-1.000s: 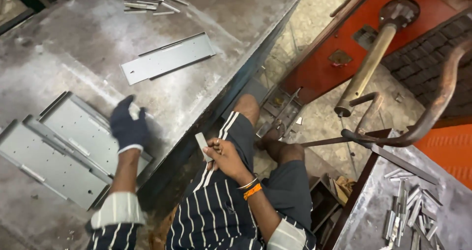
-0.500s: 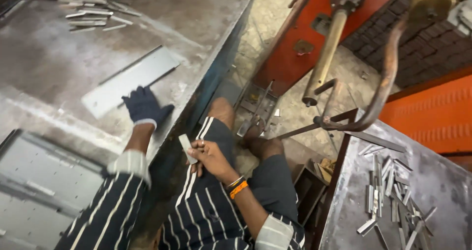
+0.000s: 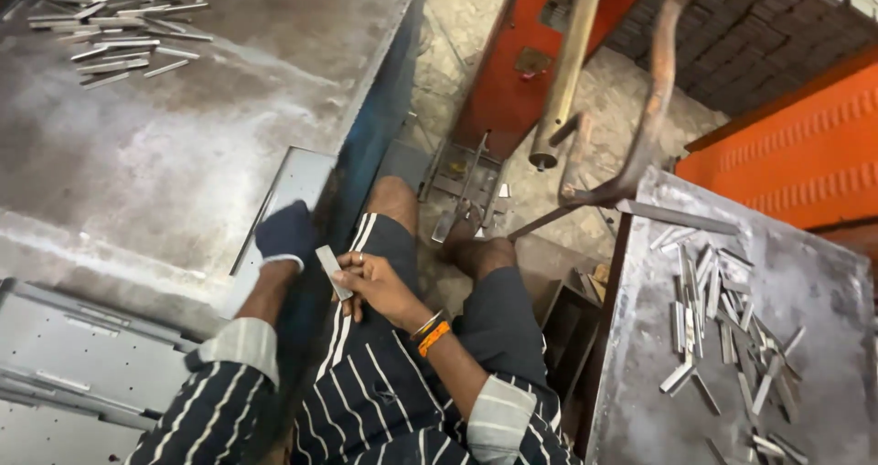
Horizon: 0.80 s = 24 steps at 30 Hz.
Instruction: Spot welding small metal brackets onto a larger rectangular metal base plate using an industrial welding machine.
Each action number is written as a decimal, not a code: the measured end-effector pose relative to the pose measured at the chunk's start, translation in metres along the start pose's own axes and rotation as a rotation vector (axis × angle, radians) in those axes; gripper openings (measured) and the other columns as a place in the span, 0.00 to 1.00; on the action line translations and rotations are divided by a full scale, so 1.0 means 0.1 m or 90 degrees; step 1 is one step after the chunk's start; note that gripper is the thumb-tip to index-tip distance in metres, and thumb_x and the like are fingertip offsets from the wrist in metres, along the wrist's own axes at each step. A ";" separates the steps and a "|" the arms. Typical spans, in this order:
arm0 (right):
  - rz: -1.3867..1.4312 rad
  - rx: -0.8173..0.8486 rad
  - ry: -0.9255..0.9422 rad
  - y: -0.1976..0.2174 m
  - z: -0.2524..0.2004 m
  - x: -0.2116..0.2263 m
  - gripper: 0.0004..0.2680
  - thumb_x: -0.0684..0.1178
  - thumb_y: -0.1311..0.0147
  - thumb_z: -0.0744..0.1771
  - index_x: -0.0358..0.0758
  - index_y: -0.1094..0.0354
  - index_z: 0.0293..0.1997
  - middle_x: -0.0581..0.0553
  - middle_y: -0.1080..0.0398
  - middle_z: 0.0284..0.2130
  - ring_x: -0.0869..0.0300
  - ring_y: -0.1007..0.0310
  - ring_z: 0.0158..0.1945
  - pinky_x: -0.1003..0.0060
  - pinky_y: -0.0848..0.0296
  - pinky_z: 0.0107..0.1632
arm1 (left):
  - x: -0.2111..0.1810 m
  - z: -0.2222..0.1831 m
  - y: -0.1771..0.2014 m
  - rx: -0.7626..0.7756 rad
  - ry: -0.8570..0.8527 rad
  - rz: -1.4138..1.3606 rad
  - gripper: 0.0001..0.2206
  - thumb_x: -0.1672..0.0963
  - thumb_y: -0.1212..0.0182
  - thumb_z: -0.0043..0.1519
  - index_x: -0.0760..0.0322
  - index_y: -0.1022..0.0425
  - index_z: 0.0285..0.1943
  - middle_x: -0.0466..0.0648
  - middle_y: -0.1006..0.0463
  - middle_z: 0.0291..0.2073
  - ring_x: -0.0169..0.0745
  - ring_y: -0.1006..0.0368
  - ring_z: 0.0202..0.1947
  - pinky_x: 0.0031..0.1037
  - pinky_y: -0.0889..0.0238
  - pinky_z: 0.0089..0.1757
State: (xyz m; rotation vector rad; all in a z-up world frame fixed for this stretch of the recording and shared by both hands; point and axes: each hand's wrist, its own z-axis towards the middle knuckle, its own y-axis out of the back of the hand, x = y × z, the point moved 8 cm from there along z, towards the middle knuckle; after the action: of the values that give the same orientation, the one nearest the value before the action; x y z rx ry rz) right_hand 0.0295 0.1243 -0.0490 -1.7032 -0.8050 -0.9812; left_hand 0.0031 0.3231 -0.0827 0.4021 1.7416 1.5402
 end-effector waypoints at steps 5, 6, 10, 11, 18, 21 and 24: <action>0.040 -0.029 0.016 0.17 -0.13 0.10 0.13 0.49 0.48 0.71 0.30 0.39 0.59 0.43 0.27 0.31 0.63 0.26 0.25 0.69 0.27 0.25 | -0.06 0.32 0.93 -0.128 -0.032 -0.108 0.17 0.47 0.31 0.58 0.64 0.23 0.38 0.58 0.21 0.32 0.60 0.25 0.33 0.45 0.32 0.37; 0.113 -0.035 0.008 0.25 -0.13 0.06 0.13 0.48 0.48 0.71 0.31 0.39 0.58 0.42 0.26 0.32 0.61 0.24 0.27 0.68 0.26 0.27 | 0.05 0.39 1.02 -0.147 -0.027 -0.238 0.18 0.48 0.27 0.62 0.67 0.24 0.38 0.55 0.22 0.30 0.57 0.27 0.33 0.42 0.33 0.37; 0.287 -0.061 0.087 0.58 -0.21 -0.04 0.09 0.49 0.50 0.74 0.33 0.40 0.54 0.40 0.25 0.34 0.56 0.21 0.31 0.66 0.26 0.28 | -0.33 0.19 1.78 -0.116 0.010 -0.722 0.17 0.55 0.32 0.63 0.66 0.29 0.57 0.45 0.21 0.34 0.39 0.25 0.32 0.33 0.32 0.33; 0.290 -0.071 0.093 0.64 -0.28 0.04 0.09 0.49 0.50 0.74 0.33 0.40 0.54 0.40 0.25 0.34 0.56 0.21 0.31 0.66 0.26 0.28 | -0.42 0.12 1.75 -0.105 0.004 -0.722 0.17 0.55 0.32 0.63 0.66 0.29 0.57 0.45 0.21 0.34 0.39 0.25 0.32 0.33 0.32 0.33; 0.117 -0.279 0.111 1.10 -1.06 0.59 0.08 0.50 0.48 0.70 0.40 0.36 0.50 0.45 0.23 0.34 0.58 0.21 0.31 0.68 0.27 0.29 | -1.27 -0.27 0.79 0.198 0.090 -1.305 0.18 0.54 0.40 0.70 0.62 0.29 0.67 0.51 0.18 0.48 0.41 0.23 0.43 0.31 0.28 0.46; 0.106 -0.394 0.124 1.42 -1.51 0.65 0.07 0.51 0.44 0.69 0.39 0.34 0.44 0.48 0.25 0.31 0.61 0.23 0.30 0.68 0.29 0.28 | -1.59 -0.53 0.26 0.302 0.145 -1.291 0.17 0.53 0.40 0.70 0.64 0.28 0.65 0.51 0.18 0.47 0.42 0.23 0.43 0.31 0.28 0.46; 0.116 -0.501 0.187 1.87 -2.05 0.66 0.09 0.51 0.39 0.69 0.42 0.35 0.37 0.53 0.33 0.24 0.65 0.30 0.25 0.68 0.34 0.26 | -1.86 -0.79 -0.18 0.402 0.194 -1.265 0.17 0.52 0.41 0.70 0.65 0.28 0.63 0.51 0.19 0.46 0.43 0.23 0.43 0.32 0.28 0.45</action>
State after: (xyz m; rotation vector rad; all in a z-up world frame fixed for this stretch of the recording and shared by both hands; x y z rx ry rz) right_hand 0.1694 -0.1230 -0.0271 -2.1537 -0.0430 -1.4896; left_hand 0.0744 0.1381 -0.0399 -1.0812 1.5862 -0.4058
